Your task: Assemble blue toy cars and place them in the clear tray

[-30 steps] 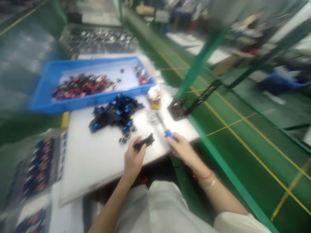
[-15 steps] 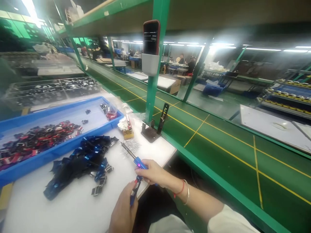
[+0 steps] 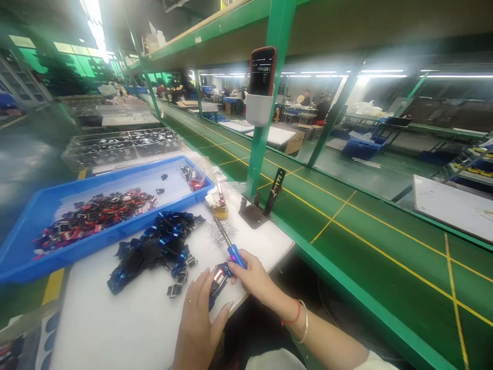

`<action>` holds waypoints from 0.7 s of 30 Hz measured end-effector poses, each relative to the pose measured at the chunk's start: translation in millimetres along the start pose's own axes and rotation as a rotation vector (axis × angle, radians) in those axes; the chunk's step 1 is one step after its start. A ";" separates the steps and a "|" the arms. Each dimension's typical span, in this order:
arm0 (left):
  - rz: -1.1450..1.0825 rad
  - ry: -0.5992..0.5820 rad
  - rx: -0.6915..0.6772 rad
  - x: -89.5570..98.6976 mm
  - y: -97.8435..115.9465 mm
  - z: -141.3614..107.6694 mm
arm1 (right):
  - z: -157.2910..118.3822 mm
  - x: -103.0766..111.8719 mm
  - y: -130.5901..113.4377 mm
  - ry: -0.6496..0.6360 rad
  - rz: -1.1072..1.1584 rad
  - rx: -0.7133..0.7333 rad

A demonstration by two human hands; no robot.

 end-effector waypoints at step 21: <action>-0.206 0.159 0.663 49.1 -9.3 -14.0 | -37.2 -6.6 14.5 0.167 -0.210 -0.150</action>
Point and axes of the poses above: each hand's wrist, its own z-axis towards the middle knuckle, its own x-axis out of the back of the hand, y = z × x, the point moved 1 cm from there along z, towards the middle knuckle, and after that the axes turned 5 degrees about -x, right-handed, at the moved point
